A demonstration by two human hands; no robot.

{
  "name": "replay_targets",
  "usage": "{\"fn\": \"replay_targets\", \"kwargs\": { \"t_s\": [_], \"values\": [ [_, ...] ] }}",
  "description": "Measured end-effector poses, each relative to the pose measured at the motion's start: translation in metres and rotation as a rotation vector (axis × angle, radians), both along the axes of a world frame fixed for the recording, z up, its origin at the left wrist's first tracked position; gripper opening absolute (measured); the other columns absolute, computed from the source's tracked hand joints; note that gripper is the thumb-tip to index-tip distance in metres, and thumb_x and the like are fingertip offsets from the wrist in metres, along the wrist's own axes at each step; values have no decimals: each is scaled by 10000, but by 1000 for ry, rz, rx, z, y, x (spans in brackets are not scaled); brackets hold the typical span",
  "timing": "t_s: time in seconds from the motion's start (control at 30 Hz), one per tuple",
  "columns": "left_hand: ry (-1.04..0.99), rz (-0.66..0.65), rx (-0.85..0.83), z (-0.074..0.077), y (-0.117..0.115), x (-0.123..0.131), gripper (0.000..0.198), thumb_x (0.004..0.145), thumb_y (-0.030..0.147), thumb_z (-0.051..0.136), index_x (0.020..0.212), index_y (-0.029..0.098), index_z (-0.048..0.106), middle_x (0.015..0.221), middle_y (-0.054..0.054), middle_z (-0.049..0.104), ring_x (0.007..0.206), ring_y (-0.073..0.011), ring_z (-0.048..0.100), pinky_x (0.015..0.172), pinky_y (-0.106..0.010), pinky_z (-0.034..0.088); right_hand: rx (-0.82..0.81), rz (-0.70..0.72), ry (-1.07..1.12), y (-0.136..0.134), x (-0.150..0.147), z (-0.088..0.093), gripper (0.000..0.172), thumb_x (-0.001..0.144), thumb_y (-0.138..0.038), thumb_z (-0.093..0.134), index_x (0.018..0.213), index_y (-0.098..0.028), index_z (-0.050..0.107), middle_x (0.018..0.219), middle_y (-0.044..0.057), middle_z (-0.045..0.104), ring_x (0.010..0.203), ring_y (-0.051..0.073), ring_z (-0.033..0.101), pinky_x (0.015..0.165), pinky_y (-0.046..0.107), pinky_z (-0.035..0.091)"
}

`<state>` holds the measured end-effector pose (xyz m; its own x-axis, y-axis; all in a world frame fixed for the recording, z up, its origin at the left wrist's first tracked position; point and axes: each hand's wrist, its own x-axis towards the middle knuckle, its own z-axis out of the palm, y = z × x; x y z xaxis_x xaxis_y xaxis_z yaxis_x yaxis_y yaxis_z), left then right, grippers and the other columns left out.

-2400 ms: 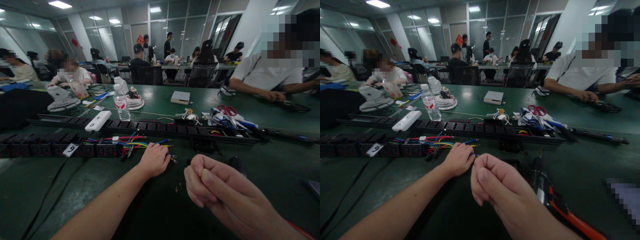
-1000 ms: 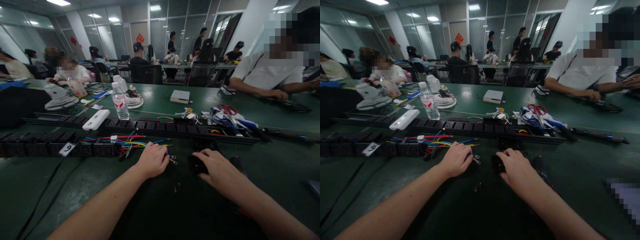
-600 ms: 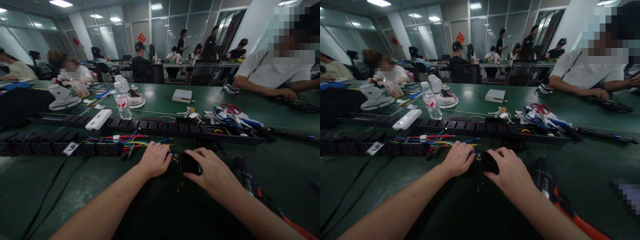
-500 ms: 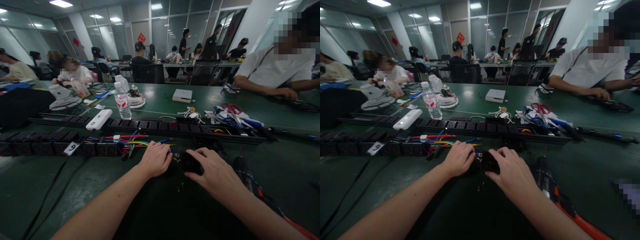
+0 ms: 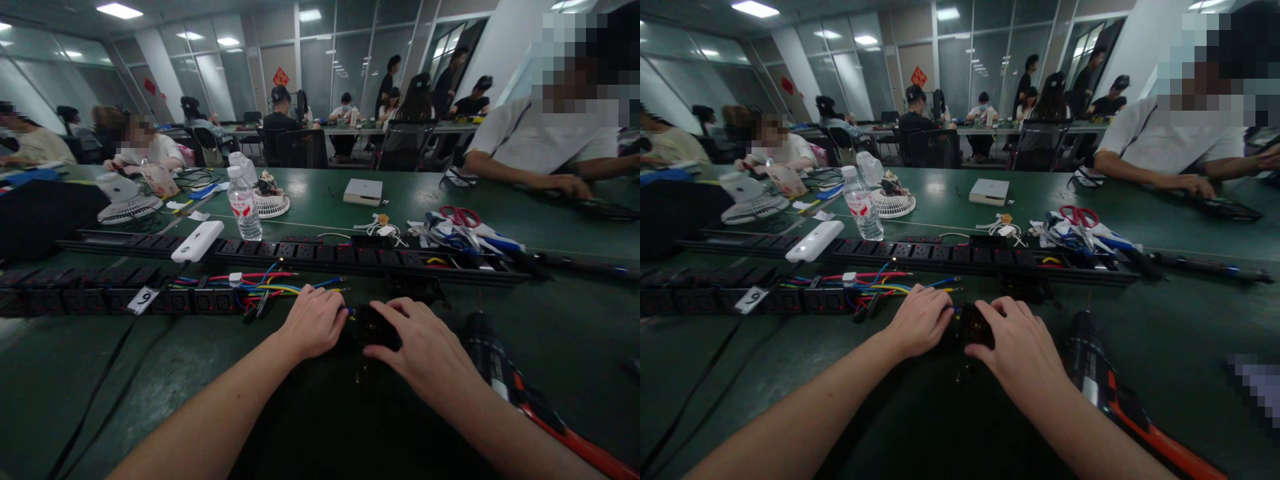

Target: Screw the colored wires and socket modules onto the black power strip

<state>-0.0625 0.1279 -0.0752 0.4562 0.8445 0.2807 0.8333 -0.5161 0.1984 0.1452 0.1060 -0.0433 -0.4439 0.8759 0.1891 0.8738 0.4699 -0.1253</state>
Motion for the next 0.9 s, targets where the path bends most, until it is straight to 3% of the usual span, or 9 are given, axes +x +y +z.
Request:
{"fn": "replay_targets", "kwargs": {
  "t_s": [0.6, 0.9],
  "values": [
    [37, -51, -1, 0, -2, 3, 184, 962, 265, 380, 948, 191, 548, 903, -56, 642, 857, -217, 542, 780, -376, 340, -77, -50, 140, -5, -8, -1, 521, 730, -360, 816, 1175, -202, 596, 1040, 90, 570, 970, 295, 529, 847, 484, 505],
    [43, -62, 0, 1, -2, 2, 164, 960, 253, 380, 934, 195, 531, 887, -39, 641, 843, -212, 546, 766, -374, 334, -80, -55, 224, -10, -11, -8, 568, 680, -200, 841, 1171, -188, 554, 1079, 88, 525, 996, 287, 503, 878, 492, 477]
  ]
}}
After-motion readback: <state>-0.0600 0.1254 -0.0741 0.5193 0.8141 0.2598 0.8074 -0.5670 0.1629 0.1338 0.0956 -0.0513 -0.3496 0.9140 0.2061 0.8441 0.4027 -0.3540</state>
